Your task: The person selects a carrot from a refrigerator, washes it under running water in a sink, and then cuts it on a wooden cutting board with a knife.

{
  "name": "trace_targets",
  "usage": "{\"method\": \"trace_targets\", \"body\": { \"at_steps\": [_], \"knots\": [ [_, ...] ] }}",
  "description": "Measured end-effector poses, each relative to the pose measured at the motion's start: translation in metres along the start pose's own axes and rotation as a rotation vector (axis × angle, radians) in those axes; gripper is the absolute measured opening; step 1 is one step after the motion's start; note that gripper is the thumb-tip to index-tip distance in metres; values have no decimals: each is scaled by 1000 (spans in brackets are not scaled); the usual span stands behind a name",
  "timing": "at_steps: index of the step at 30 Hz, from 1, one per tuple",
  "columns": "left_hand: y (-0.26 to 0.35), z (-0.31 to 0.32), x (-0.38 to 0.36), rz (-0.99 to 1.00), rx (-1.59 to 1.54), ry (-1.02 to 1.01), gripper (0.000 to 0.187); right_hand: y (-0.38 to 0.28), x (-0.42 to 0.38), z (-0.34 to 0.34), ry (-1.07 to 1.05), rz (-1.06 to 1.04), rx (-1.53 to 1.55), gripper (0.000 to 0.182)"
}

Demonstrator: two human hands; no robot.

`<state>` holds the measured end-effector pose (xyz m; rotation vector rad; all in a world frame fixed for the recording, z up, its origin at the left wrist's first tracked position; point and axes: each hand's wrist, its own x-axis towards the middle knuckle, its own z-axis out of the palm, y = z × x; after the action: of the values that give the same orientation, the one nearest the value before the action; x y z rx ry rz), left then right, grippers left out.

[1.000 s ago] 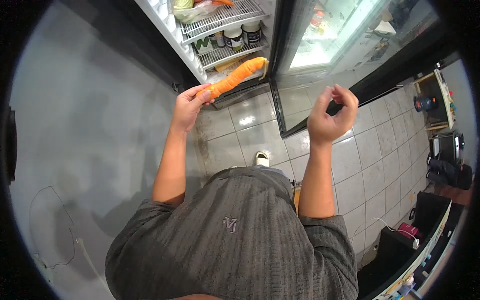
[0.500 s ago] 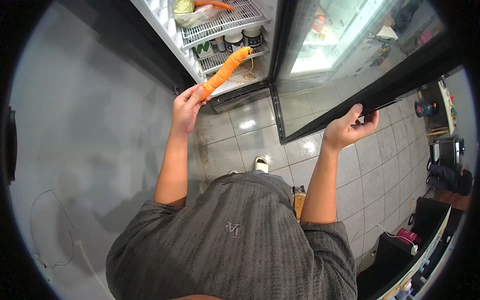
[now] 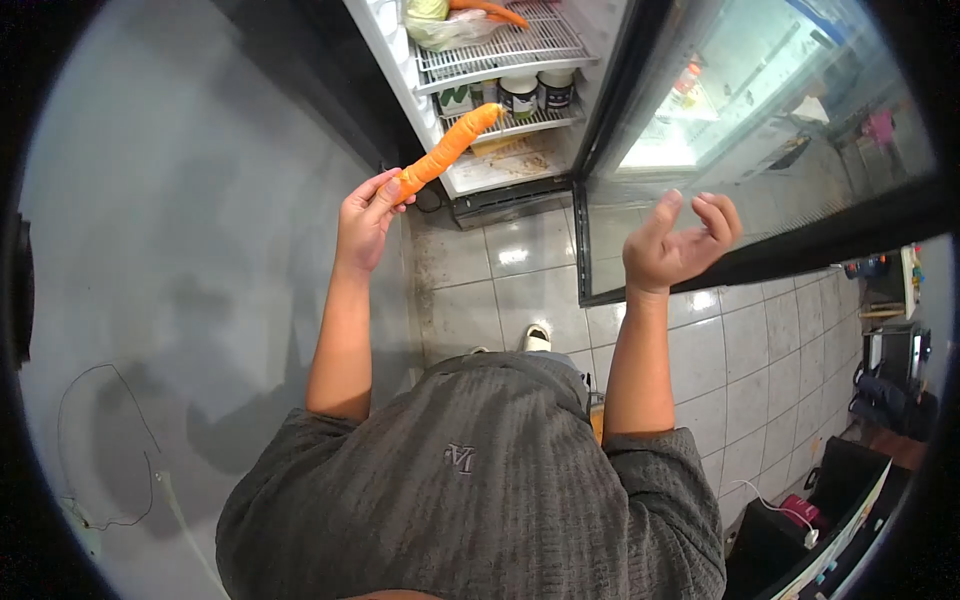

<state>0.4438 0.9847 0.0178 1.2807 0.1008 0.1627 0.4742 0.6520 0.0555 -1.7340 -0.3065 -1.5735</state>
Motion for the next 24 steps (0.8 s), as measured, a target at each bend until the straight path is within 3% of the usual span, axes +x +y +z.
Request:
{"method": "trace_targets", "body": {
  "at_steps": [3, 11, 15, 20, 23, 24],
  "knots": [
    [9, -23, 2, -16, 26, 28, 34, -17, -15, 37, -100, 148, 144, 23],
    [2, -54, 37, -41, -8, 91, 33, -6, -30, 135, -291, 268, 79, 16],
    [-1, -49, 81, -42, -30, 89, 37, 47, -24, 212, -387, 372, 157, 16],
    [-6, -30, 159, -2, -16, 141, 35, 136, -17, 339, -663, 325, 100, 25],
    [-1, -13, 200, -11, 25, 191, 33, 180, -26, 411, -723, 283, -8, 25],
    [0, -7, 214, -2, 27, 214, 32, 194, -31, 432, -859, 310, -112, 28]
  ]
}}
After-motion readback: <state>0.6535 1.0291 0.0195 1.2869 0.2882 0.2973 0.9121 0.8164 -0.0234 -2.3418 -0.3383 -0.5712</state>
